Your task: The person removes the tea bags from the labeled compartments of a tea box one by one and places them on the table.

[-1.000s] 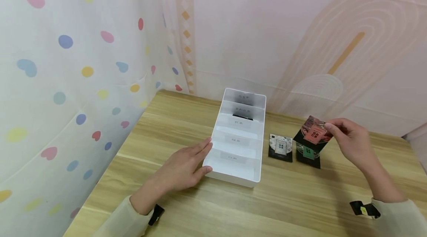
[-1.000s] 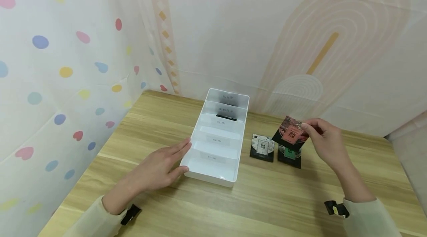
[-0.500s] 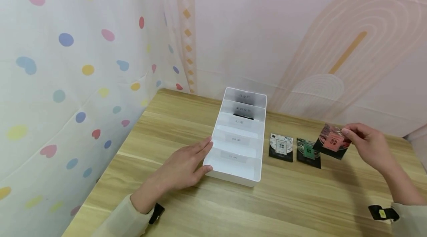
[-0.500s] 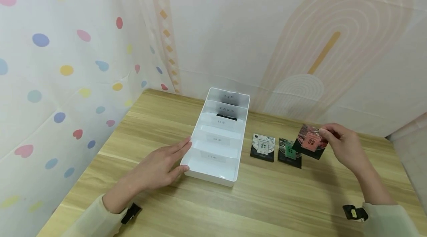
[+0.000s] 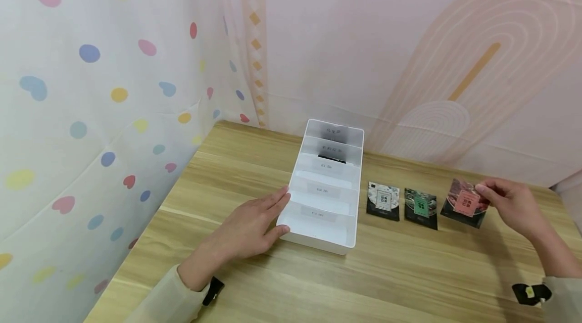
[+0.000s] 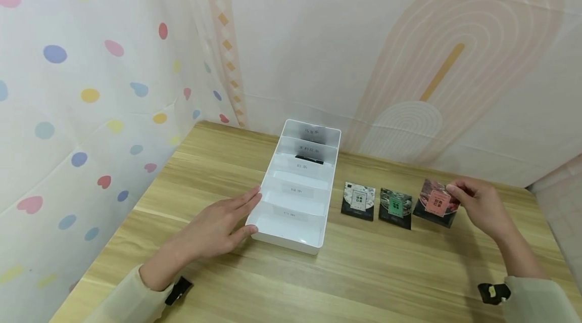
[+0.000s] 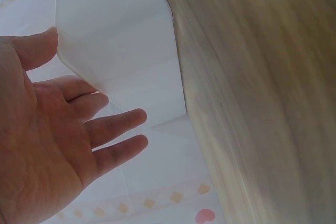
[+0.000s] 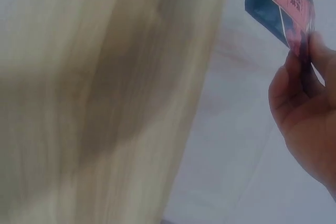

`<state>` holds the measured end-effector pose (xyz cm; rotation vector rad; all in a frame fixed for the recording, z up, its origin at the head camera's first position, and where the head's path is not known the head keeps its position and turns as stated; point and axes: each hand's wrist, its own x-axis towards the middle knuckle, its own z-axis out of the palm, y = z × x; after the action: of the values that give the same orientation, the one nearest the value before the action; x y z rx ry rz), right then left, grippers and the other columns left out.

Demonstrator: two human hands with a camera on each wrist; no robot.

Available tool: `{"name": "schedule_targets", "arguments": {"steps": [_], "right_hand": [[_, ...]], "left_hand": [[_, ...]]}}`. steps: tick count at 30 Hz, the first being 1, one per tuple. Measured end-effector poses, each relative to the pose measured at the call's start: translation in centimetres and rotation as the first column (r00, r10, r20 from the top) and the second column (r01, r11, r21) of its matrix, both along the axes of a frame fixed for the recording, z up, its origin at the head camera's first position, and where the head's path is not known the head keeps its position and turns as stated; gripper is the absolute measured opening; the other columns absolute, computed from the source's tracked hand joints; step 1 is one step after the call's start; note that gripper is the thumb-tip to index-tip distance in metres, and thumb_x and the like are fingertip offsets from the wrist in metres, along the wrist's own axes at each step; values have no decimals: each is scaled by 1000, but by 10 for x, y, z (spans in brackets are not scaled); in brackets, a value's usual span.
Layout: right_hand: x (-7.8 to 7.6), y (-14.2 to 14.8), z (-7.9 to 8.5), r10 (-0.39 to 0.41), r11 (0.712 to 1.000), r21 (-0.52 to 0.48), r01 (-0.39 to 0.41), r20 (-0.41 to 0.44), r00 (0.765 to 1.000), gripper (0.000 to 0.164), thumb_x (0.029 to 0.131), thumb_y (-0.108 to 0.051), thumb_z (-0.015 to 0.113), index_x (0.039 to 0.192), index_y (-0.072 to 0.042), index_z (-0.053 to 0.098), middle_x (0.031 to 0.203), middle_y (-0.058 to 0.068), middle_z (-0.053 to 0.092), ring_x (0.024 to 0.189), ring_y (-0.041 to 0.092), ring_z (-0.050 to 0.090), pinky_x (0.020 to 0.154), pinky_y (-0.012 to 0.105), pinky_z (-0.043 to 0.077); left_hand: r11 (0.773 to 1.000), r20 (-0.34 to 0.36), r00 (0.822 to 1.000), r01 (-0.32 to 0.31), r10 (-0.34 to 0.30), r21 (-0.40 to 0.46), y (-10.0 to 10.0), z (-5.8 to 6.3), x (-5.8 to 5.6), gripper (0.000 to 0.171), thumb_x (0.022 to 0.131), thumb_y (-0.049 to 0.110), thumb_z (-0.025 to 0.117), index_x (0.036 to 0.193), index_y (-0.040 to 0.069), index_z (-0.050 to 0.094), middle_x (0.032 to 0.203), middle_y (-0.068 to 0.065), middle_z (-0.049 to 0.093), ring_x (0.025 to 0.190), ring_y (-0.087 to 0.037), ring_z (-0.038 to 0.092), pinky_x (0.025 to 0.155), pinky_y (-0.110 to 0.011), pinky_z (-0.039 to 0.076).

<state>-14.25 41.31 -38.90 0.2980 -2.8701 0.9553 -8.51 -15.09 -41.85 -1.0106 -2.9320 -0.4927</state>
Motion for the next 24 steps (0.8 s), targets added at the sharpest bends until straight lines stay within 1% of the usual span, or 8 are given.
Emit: {"name": "schedule_targets", "arguments": {"steps": [3, 8, 11, 16, 21, 24], "right_hand": [[-1, 4, -4, 24, 1000, 10, -24, 25, 999, 24, 110, -11, 55, 97, 1, 72, 76, -3, 67, 70, 4, 60, 60, 21, 51], [-3, 8, -9, 37, 999, 33, -41, 136, 990, 26, 112, -15, 53, 103, 1, 71, 80, -3, 66, 73, 3, 62, 61, 27, 53], [-4, 10, -13, 32, 998, 43, -40, 177, 984, 27, 112, -16, 52, 104, 2, 70, 82, 0, 64, 73, 5, 59, 60, 29, 52], [-7, 13, -23, 38, 997, 58, -51, 197, 980, 25, 112, -13, 52, 104, 3, 70, 81, 0, 61, 69, 6, 55, 57, 29, 48], [-8, 16, -31, 51, 994, 85, -67, 178, 983, 24, 111, -11, 54, 97, 0, 69, 75, -1, 56, 64, 7, 48, 54, 27, 41], [-10, 17, -36, 50, 993, 100, -69, 179, 982, 25, 111, -13, 53, 98, 2, 70, 75, -1, 56, 63, 7, 45, 54, 27, 38]], "left_hand": [[1000, 1, 1000, 1, -1, -3, 0, 0, 0, 68, 107, 40, 59, 157, -4, 43, 166, -17, 36, 145, -34, 48, 113, -51, 46], [1000, 9, 1000, 2, -2, -2, 0, 0, 0, 69, 107, 40, 59, 157, -4, 42, 167, -16, 35, 146, -34, 47, 113, -51, 45], [1000, 14, 1000, 3, -3, -4, 0, 1, -1, 69, 107, 40, 58, 158, -3, 41, 167, -16, 34, 146, -34, 46, 114, -51, 45], [1000, 21, 1000, 1, -1, -3, 1, 1, 0, 69, 108, 40, 58, 158, -4, 41, 167, -17, 34, 147, -35, 46, 114, -52, 44], [1000, 25, 1000, -6, 6, 0, 1, 0, 0, 69, 107, 40, 59, 158, -4, 41, 167, -17, 34, 147, -34, 45, 114, -53, 45], [1000, 27, 1000, -12, 12, -1, 0, 0, 0, 69, 107, 40, 59, 158, -4, 41, 167, -16, 34, 148, -34, 45, 113, -53, 45]]}}
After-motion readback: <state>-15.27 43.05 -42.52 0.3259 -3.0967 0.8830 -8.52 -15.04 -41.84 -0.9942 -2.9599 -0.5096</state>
